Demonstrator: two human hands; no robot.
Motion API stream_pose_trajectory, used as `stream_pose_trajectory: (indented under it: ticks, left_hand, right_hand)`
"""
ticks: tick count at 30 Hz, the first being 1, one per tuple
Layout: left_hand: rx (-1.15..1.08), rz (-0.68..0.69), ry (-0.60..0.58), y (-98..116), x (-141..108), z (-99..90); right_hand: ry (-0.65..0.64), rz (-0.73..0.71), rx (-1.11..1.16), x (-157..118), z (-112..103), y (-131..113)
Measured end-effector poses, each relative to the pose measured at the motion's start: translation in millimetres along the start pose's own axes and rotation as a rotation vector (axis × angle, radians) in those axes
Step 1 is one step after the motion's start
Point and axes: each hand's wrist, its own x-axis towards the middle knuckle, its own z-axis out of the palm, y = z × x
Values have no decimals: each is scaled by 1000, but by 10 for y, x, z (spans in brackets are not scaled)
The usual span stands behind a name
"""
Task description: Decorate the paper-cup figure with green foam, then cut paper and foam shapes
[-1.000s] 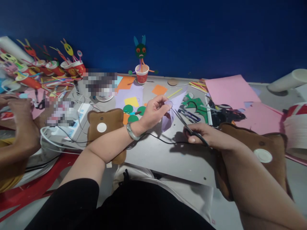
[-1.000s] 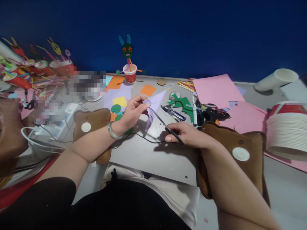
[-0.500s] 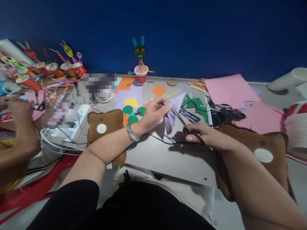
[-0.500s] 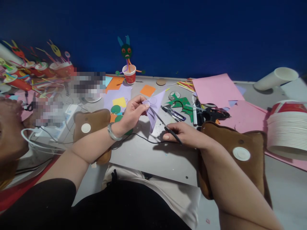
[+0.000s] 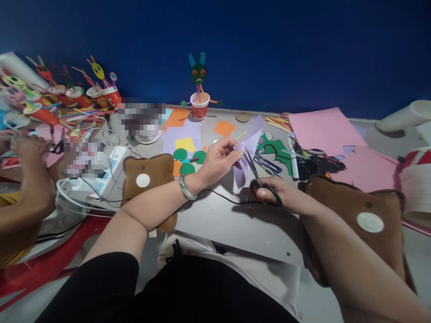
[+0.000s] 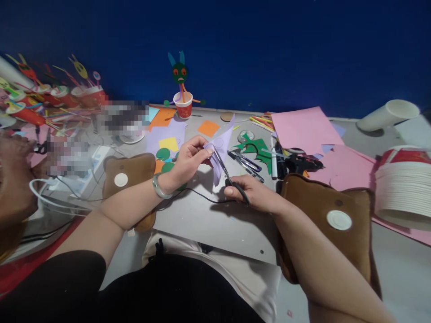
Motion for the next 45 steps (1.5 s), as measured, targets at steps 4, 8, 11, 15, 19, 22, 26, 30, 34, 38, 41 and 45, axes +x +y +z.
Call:
stream_pose_trajectory:
  ticks: [4, 8, 11, 15, 19, 22, 26, 30, 34, 38, 41, 45]
  left_hand:
    - [-3, 0, -8, 3, 1, 0]
    - [-11, -23, -14, -4, -5, 10]
    - [-29, -32, -28, -16, -7, 13]
    - [-36, -13, -35, -25, -2, 6]
    - [-16, -15, -31, -21, 3, -3]
    - [-13, -7, -36, -18, 6, -6]
    - [-13, 10, -44, -17, 6, -4]
    - [-5, 2, -40, -7, 5, 2]
    - [-9, -8, -42, 5, 5, 3]
    - [-20, -9, -47, 4, 6, -2]
    - [-30, -4, -55, -3, 5, -5]
    - [-38, 10, -65, -8, 1, -11]
  right_hand:
    - [-9, -28, 42, 29, 23, 44]
    - [-8, -75, 70, 45, 50, 71]
    - [8, -70, 111, 36, 71, 48]
    - [3, -62, 130, 40, 65, 82]
    - [-13, -74, 105, 60, 27, 197]
    - [1, -66, 88, 57, 0, 227]
    - [4, -61, 82, 42, -25, 201]
    - [-15, -54, 76, 42, -41, 202]
    - [-11, -49, 62, 44, -51, 225]
    - [-21, -48, 49, 42, -59, 223]
    - [-29, -46, 39, 39, -64, 209]
    - [-32, -58, 47, 32, -72, 196]
